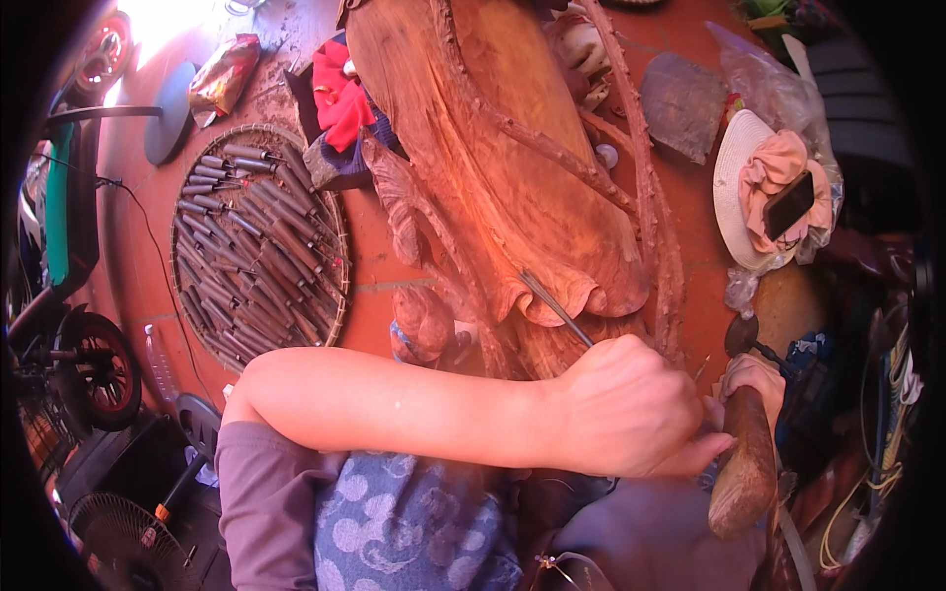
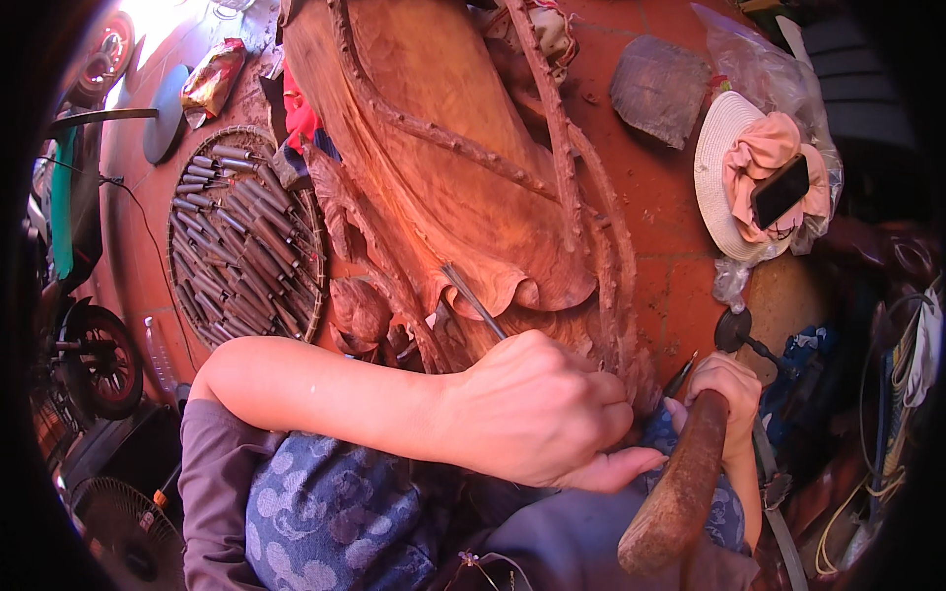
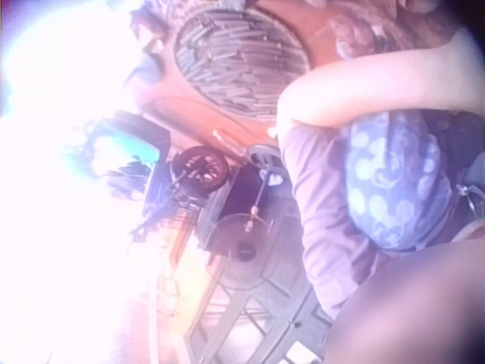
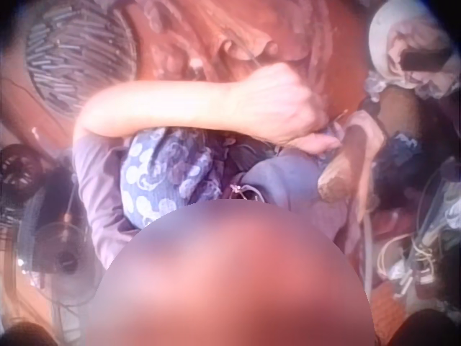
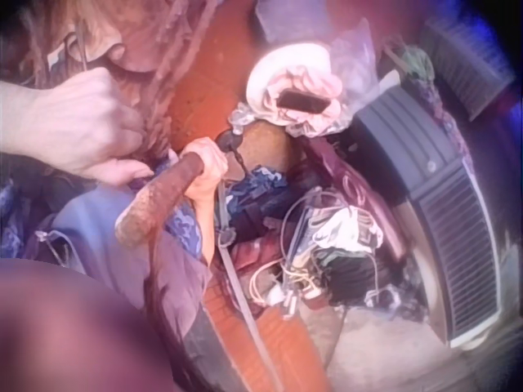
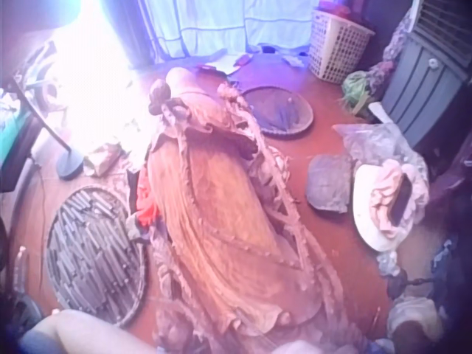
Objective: The person carves a large wooden sculpture using a chisel and mallet. They repeatedly strike the chisel into the wood to shape and refine the surface, occasionally switching chisels from a nearby basket.
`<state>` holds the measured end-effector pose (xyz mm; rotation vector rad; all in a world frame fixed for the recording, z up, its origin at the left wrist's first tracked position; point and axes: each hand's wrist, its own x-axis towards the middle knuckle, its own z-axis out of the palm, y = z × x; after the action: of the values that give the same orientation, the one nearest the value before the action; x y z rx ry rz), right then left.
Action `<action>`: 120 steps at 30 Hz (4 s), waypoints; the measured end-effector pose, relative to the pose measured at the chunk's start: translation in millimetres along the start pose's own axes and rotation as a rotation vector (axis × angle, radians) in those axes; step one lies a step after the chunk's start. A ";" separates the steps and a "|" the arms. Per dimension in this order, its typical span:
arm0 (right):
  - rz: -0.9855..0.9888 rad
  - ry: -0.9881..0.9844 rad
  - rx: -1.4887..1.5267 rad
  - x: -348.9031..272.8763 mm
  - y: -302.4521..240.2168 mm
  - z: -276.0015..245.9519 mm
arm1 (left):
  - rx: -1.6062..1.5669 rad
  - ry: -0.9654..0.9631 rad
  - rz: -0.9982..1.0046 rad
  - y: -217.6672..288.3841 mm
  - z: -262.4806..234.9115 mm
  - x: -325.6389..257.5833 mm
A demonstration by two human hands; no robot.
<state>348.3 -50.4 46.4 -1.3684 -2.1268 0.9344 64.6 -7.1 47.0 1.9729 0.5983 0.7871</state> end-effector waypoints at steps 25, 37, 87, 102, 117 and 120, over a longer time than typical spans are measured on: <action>0.002 0.222 0.129 -0.2 2.2 25.9 | -0.014 0.151 -0.095 -4.4 7.0 10.0; -0.222 0.256 -0.043 -2.0 10.3 24.8 | 0.021 0.175 -0.035 -10.3 5.2 9.5; 0.082 0.198 0.250 -39.8 58.3 27.4 | 0.040 0.184 -0.035 -7.8 9.7 7.5; -0.094 0.339 -0.033 25.8 -29.2 51.2 | -0.017 0.221 -0.056 -12.9 3.2 8.2; -0.097 0.224 -0.016 14.1 -2.1 35.6 | 0.048 0.214 0.018 -19.9 0.2 -1.0; -0.039 0.148 0.011 9.5 -5.5 27.5 | 0.035 0.203 0.026 -19.9 -5.1 -2.4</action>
<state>322.5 -51.6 32.1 -1.3429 -2.0272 0.8030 57.3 3.6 30.8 1.9492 0.7110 1.0072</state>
